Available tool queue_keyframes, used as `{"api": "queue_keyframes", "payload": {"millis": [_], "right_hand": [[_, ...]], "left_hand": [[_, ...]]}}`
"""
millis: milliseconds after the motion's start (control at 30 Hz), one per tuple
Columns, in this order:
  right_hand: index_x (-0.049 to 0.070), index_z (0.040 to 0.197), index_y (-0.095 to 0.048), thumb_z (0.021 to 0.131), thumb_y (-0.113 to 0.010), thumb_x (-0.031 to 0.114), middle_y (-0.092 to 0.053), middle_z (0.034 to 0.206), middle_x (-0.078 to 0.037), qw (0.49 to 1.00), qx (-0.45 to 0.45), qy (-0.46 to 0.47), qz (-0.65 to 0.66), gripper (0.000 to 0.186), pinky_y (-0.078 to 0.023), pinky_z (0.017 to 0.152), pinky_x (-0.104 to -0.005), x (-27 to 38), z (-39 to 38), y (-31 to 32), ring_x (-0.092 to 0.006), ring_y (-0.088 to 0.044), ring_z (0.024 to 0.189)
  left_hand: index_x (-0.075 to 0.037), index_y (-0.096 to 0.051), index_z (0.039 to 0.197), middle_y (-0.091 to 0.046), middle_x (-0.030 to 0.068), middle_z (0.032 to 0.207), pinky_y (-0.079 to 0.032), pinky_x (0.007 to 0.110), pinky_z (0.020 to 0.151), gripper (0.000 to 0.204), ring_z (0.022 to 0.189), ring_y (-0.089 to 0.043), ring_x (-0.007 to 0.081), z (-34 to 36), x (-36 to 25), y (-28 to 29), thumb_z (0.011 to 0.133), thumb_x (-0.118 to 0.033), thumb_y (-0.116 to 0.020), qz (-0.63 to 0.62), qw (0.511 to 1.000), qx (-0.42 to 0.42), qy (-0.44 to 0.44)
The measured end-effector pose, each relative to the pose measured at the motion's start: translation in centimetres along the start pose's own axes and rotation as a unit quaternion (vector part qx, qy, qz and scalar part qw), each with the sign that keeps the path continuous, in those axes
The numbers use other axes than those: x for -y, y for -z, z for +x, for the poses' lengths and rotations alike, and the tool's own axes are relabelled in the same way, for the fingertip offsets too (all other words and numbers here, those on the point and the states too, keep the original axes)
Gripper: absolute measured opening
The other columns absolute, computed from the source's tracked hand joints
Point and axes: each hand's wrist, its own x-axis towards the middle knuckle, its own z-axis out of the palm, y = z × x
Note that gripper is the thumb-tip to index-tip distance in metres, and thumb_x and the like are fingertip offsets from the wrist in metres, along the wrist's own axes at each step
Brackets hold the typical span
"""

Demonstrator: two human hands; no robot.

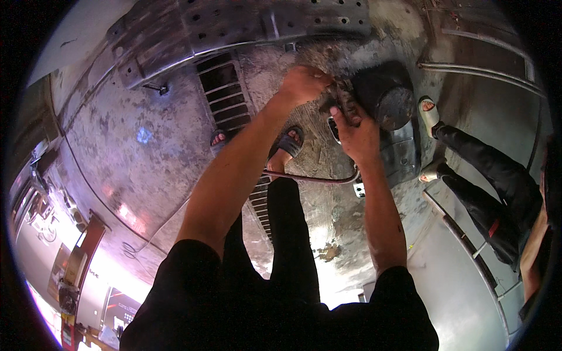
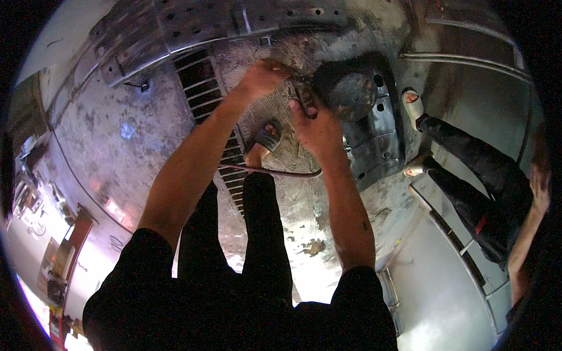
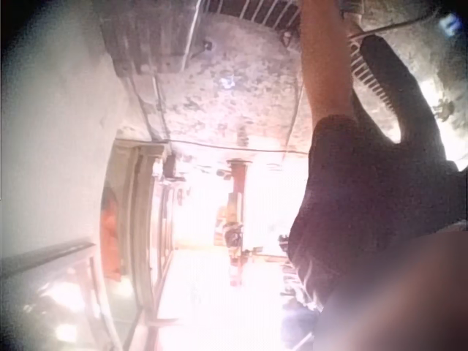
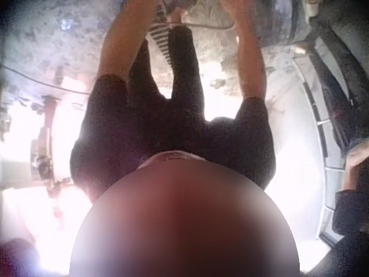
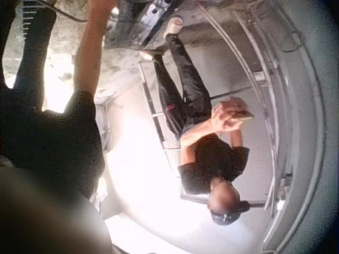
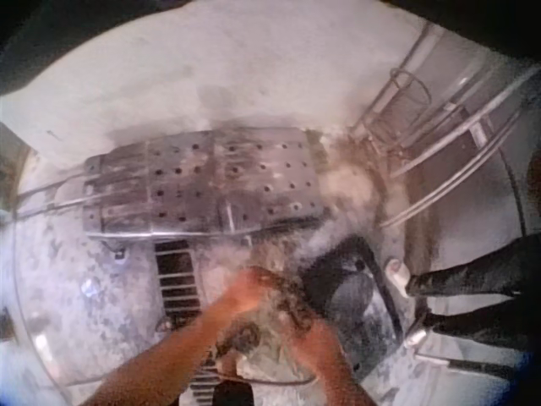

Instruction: The person pours black paint from a bucket into a spray gun cup, then walks to a metal part on the floor and spray paints it. They repeatedly adjust the spray gun and continue applying paint to the part.

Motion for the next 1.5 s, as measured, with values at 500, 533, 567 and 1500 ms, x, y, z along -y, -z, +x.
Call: {"api": "queue_keyframes", "payload": {"millis": [500,533,567,1500], "right_hand": [[0.009,0.121,-0.066,0.091,-0.063,0.053,-0.071,0.098,-0.021,0.998,-0.056,0.015,-0.008,0.054,-0.053,0.083,-0.0491,-0.9,0.4,-0.7,-0.0448,-0.067,0.097],[0.009,0.121,-0.066,0.091,-0.063,0.053,-0.071,0.098,-0.021,0.998,-0.06,0.026,-0.007,0.053,-0.053,0.083,-0.0491,-0.9,0.4,-0.8,-0.0449,-0.067,0.097],[0.009,0.121,-0.066,0.09,-0.064,0.053,-0.071,0.099,-0.021,0.997,-0.067,0.034,-0.004,0.053,-0.053,0.083,-0.0491,-0.9,0.4,-0.9,-0.0449,-0.067,0.097],[0.012,0.131,-0.062,0.092,-0.059,0.055,-0.07,0.106,-0.022,0.995,-0.073,0.038,-0.05,0.058,-0.054,0.085,-0.0502,0.5,0.4,-1.4,-0.0461,-0.067,0.098]], "left_hand": [[-0.022,-0.069,0.121,-0.067,0.0096,0.124,-0.053,0.038,0.098,0.034,0.115,-0.063,0.0309,0.4,-1.8,0.2,0.094,-0.028,-0.05,-0.003,0.997,0.017,0.076],[-0.022,-0.07,0.12,-0.067,0.0096,0.123,-0.053,0.039,0.098,0.033,0.114,-0.063,0.0311,0.5,-1.7,-0.2,0.094,-0.029,-0.051,-0.031,0.994,0.005,0.101],[-0.022,-0.071,0.119,-0.067,0.0101,0.123,-0.052,0.04,0.098,0.033,0.114,-0.063,0.0315,0.7,-1.4,-0.5,0.095,-0.032,-0.051,0.002,0.997,0.009,0.075],[-0.009,-0.073,0.113,-0.067,0.0208,0.12,-0.048,0.042,0.102,0.046,0.115,-0.062,0.0379,1.9,1.9,-3.7,0.09,-0.046,-0.059,-0.12,0.987,-0.057,0.087]]}}
